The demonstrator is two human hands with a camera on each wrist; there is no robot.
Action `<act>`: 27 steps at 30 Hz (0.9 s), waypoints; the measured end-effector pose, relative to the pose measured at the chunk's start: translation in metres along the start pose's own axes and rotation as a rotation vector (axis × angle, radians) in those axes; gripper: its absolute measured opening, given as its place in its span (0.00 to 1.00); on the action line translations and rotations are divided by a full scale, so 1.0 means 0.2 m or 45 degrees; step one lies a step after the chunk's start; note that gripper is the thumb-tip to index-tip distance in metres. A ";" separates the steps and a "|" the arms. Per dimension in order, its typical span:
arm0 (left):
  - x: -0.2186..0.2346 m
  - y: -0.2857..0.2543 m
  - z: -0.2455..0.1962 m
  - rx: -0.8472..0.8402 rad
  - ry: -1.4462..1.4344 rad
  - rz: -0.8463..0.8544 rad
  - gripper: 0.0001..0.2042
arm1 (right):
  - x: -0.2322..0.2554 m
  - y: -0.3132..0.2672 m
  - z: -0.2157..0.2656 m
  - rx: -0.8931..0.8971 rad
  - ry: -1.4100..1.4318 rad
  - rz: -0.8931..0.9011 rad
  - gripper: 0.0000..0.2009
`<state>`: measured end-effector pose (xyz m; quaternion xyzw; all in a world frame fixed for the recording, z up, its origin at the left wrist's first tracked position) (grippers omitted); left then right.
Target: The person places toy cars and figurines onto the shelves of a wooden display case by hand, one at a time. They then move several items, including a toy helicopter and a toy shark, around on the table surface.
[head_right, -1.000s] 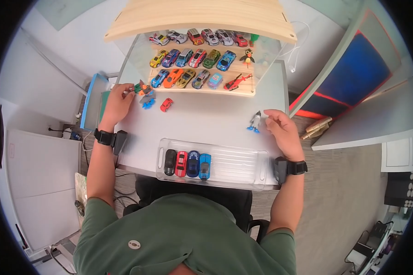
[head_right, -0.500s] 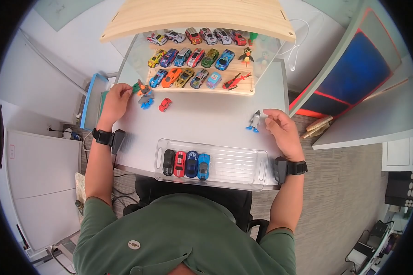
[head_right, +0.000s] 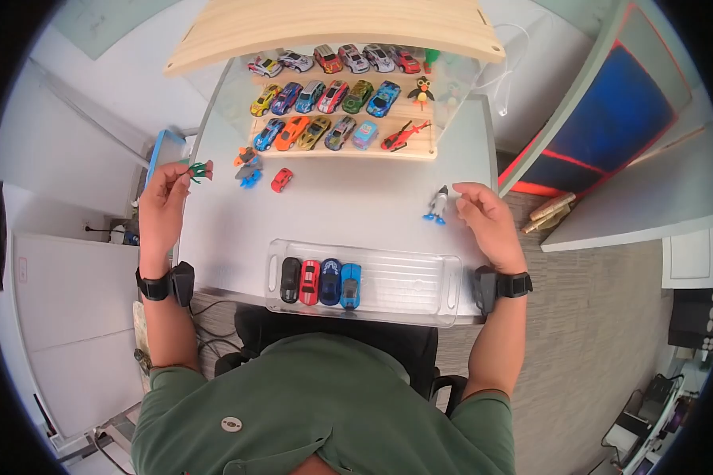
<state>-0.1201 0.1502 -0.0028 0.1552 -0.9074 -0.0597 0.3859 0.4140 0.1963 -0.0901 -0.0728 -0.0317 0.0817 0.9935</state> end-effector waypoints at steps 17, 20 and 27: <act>-0.79 0.03 -0.82 -0.770 0.129 0.578 0.07 | 0.02 0.01 -0.03 0.025 0.018 0.000 0.14; -0.88 0.03 -0.83 -0.784 0.165 0.611 0.08 | 0.02 0.00 -0.02 0.015 0.041 -0.013 0.14; -0.97 0.05 -0.79 -0.673 0.281 0.798 0.08 | 0.02 0.00 -0.01 0.013 0.036 0.007 0.13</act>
Point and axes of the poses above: each hand's wrist, its own y-axis towards the middle knuckle, its own x-axis out of the back of the hand, z = x × y, the point moved 9 cm from there along y, towards the middle knuckle, and after that the axes turned 9 degrees about y, right-handed, at the moved point
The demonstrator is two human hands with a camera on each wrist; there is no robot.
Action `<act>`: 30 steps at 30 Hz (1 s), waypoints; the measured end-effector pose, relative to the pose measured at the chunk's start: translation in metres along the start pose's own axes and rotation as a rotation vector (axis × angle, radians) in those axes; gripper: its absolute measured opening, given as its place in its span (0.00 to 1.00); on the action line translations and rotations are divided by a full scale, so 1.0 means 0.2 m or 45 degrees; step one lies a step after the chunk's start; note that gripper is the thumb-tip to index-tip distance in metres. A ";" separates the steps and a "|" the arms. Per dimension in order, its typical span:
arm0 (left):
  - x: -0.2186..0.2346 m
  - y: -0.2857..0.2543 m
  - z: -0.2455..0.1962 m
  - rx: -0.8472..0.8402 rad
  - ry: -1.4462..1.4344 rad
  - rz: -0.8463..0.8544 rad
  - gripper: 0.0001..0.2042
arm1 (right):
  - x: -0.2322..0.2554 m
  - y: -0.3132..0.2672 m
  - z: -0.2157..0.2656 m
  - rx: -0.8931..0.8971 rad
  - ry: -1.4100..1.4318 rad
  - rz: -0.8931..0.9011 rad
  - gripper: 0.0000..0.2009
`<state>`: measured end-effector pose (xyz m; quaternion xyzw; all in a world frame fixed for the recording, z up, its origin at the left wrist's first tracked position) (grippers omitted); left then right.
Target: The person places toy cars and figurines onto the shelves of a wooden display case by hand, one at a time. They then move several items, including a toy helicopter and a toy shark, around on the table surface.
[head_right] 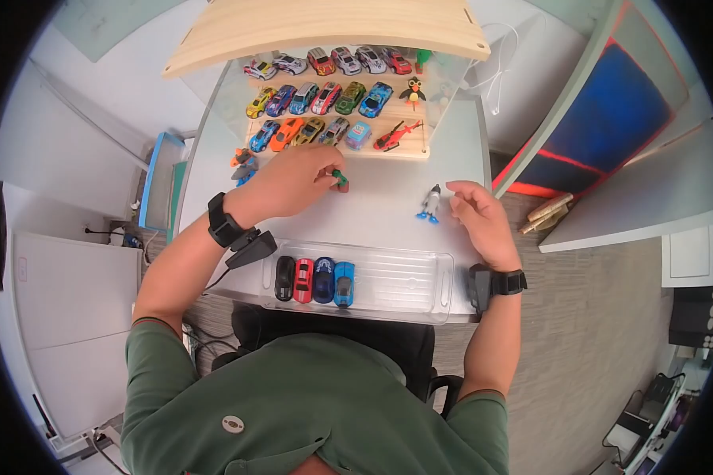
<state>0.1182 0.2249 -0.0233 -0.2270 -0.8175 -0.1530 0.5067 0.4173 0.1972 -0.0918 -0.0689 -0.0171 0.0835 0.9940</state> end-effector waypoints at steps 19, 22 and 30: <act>0.17 -0.57 0.37 0.475 -0.312 -0.372 0.08 | -0.06 0.03 0.10 -0.130 -0.190 0.169 0.12; 0.13 -0.69 0.50 0.623 -0.362 -0.424 0.06 | -0.18 0.05 0.32 0.133 -0.509 0.278 0.12; -0.01 -0.75 0.65 0.655 -0.579 -0.461 0.04 | -0.82 0.19 0.58 0.293 -1.105 0.611 0.14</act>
Point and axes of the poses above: each hand's wrist, its own y-axis towards the middle knuckle, its own x-axis out of the back of the hand, z = x × y, the point moved 9 cm from there along y, towards the middle knuckle, and after that the axes turned 9 degrees about y, right-handed, at the moved point
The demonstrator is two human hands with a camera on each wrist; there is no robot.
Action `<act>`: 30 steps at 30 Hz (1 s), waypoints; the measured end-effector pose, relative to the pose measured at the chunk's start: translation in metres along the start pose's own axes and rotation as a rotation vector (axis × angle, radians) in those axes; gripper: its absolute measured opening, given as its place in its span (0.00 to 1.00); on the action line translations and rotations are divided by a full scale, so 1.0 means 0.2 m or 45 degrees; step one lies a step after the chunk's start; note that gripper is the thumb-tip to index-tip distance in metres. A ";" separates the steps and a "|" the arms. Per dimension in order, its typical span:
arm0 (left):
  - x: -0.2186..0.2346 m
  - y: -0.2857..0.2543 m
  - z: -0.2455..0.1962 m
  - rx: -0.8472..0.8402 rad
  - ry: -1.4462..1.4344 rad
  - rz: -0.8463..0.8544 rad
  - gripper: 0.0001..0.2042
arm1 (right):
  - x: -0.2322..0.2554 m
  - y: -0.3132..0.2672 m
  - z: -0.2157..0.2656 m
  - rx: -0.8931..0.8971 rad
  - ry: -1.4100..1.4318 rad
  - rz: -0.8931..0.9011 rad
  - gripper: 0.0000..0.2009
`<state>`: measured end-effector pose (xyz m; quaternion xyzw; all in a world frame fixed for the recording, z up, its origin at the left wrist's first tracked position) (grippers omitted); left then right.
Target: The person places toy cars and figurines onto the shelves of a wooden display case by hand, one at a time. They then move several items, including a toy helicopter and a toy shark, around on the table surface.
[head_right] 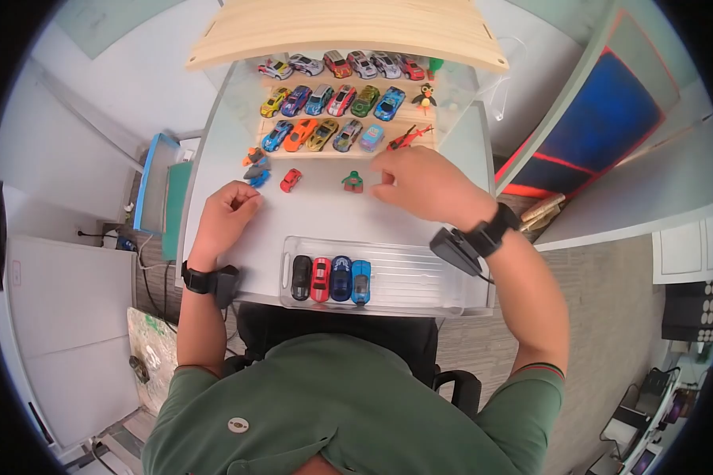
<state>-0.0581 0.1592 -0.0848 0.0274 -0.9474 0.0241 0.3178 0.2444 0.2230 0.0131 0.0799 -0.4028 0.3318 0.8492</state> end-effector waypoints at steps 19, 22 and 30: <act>0.02 0.00 0.00 0.023 -0.058 -0.032 0.05 | 0.16 -0.05 -0.13 -0.101 -0.181 -0.228 0.10; 0.01 0.00 0.01 0.020 -0.035 -0.036 0.04 | 0.22 -0.11 -0.25 -0.149 -0.268 -0.297 0.10; 0.01 0.01 0.03 0.039 -0.028 -0.067 0.05 | 0.19 -0.10 -0.39 -0.214 -0.315 -0.315 0.12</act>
Point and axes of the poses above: each hand's wrist, its own y-axis towards the middle knuckle, its own x-axis out of the back of the hand, z = x × y, the point moved 9 cm from there along y, towards the middle knuckle, and after that the axes turned 9 degrees about y, right-handed, at the moved point
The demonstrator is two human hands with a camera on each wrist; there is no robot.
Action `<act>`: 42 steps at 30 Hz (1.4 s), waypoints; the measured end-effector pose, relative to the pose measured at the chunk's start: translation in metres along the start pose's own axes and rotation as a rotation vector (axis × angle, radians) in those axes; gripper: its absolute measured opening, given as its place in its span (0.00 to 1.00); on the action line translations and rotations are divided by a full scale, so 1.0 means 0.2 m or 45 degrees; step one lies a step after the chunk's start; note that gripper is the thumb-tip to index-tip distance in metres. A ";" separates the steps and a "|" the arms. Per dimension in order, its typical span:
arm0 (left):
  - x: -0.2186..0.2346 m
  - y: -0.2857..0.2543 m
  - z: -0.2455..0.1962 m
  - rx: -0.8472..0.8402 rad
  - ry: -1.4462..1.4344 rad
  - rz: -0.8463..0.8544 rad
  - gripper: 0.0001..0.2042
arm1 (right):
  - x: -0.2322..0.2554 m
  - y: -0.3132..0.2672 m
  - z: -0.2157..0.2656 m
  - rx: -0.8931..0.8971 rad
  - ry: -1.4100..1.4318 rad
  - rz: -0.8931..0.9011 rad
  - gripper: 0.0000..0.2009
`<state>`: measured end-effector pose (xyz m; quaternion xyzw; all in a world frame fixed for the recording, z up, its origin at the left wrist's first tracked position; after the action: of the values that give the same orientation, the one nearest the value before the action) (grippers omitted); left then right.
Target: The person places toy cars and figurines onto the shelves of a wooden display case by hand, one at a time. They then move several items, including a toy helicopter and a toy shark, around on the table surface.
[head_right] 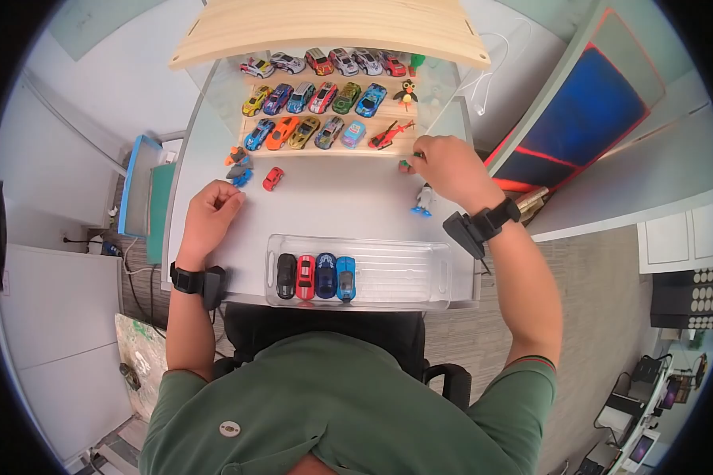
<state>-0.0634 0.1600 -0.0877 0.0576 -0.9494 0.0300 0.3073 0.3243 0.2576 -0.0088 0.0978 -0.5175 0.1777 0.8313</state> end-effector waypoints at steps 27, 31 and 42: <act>-0.01 0.00 -0.01 -0.107 -0.003 -0.018 0.04 | 0.00 -0.04 -0.06 -0.120 0.089 -0.078 0.15; -0.01 0.00 0.00 -0.049 -0.025 0.003 0.04 | 0.01 -0.08 -0.12 -0.193 0.122 -0.111 0.18; -0.01 0.00 -0.03 -0.083 0.025 -0.032 0.04 | -0.01 -0.26 -0.28 -0.210 0.376 -0.148 0.16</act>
<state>-0.0580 0.1617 -0.0846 0.0593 -0.9460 -0.0041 0.3187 0.3889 0.2292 -0.0350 0.0318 -0.3959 0.0987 0.9124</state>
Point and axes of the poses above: each hand's wrist, its own y-axis towards the middle knuckle, its own x-axis out of the back of the hand, z = x × y, the point moved 9 cm from there along y, towards the middle knuckle, and after that the axes turned 9 degrees about y, right-handed, at the moved point
